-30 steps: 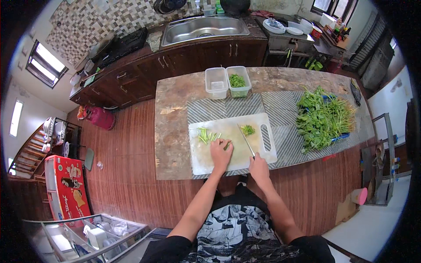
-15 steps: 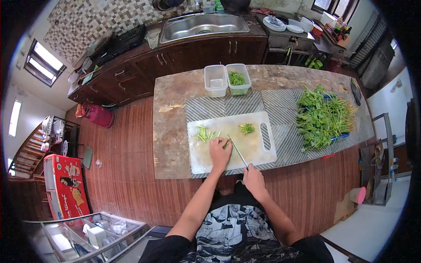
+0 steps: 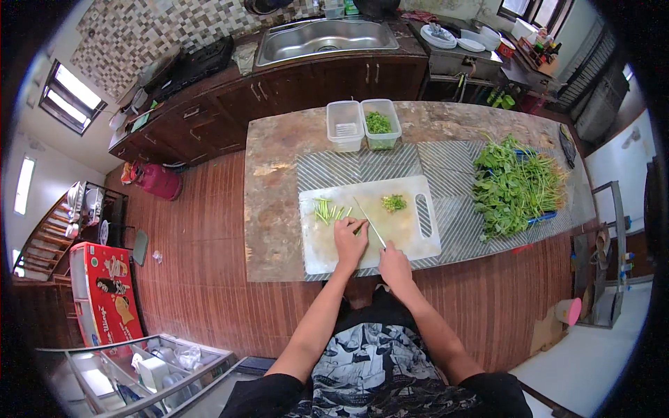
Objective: Chopping green vegetable stalks on a white cutting board with a kitchen knife.
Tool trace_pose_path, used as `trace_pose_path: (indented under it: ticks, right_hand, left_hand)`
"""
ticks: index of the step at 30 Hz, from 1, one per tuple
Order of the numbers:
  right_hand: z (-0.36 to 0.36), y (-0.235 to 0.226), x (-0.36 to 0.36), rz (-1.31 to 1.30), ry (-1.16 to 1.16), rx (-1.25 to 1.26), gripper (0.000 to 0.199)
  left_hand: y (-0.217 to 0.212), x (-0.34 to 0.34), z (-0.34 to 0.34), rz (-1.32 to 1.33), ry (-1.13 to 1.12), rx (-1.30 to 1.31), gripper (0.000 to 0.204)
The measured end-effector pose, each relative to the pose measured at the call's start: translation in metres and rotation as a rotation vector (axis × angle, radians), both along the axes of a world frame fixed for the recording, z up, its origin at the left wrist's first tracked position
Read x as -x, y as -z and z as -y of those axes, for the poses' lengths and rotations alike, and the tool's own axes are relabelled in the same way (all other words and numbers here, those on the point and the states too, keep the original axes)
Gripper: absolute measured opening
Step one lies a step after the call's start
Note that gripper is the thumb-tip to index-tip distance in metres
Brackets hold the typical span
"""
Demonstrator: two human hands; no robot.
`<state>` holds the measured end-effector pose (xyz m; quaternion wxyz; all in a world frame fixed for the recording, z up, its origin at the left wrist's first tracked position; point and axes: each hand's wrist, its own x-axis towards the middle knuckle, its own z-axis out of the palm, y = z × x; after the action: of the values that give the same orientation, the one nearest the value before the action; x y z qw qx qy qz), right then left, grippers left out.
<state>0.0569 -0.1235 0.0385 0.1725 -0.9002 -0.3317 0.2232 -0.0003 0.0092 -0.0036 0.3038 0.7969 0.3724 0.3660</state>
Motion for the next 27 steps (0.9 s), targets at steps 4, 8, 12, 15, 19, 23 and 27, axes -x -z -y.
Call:
trace_pose_path:
  ticks: [4, 8, 12, 15, 19, 23, 27]
  right_hand:
    - [0.021, -0.004, 0.006, -0.036, 0.003, 0.014, 0.028]
    - [0.042, -0.011, 0.009, -0.029, 0.033, 0.033, 0.029]
    - [0.039, -0.017, 0.004, 0.029, 0.045, 0.019, 0.027]
    - [0.030, -0.010, -0.012, 0.053, 0.078, 0.001, 0.028]
    - [0.021, -0.012, -0.023, 0.047, 0.096, -0.032, 0.027]
    - [0.027, -0.011, -0.013, -0.006, 0.041, -0.067, 0.028]
    - [0.033, -0.013, 0.001, -0.034, -0.003, -0.070, 0.027]
  left_hand:
    - [0.001, 0.003, -0.003, 0.013, 0.005, 0.038, 0.009]
    - [0.000, 0.003, -0.003, 0.028, 0.021, 0.077, 0.009]
    - [-0.002, 0.003, -0.003, 0.018, 0.034, 0.071, 0.009]
    - [-0.004, 0.002, -0.002, 0.021, 0.037, 0.093, 0.009]
    - [-0.004, 0.003, -0.003, 0.025, 0.024, 0.075, 0.009]
    - [-0.002, 0.003, -0.003, 0.039, 0.024, 0.073, 0.009]
    - [-0.001, 0.003, -0.003, 0.037, 0.029, 0.052, 0.009]
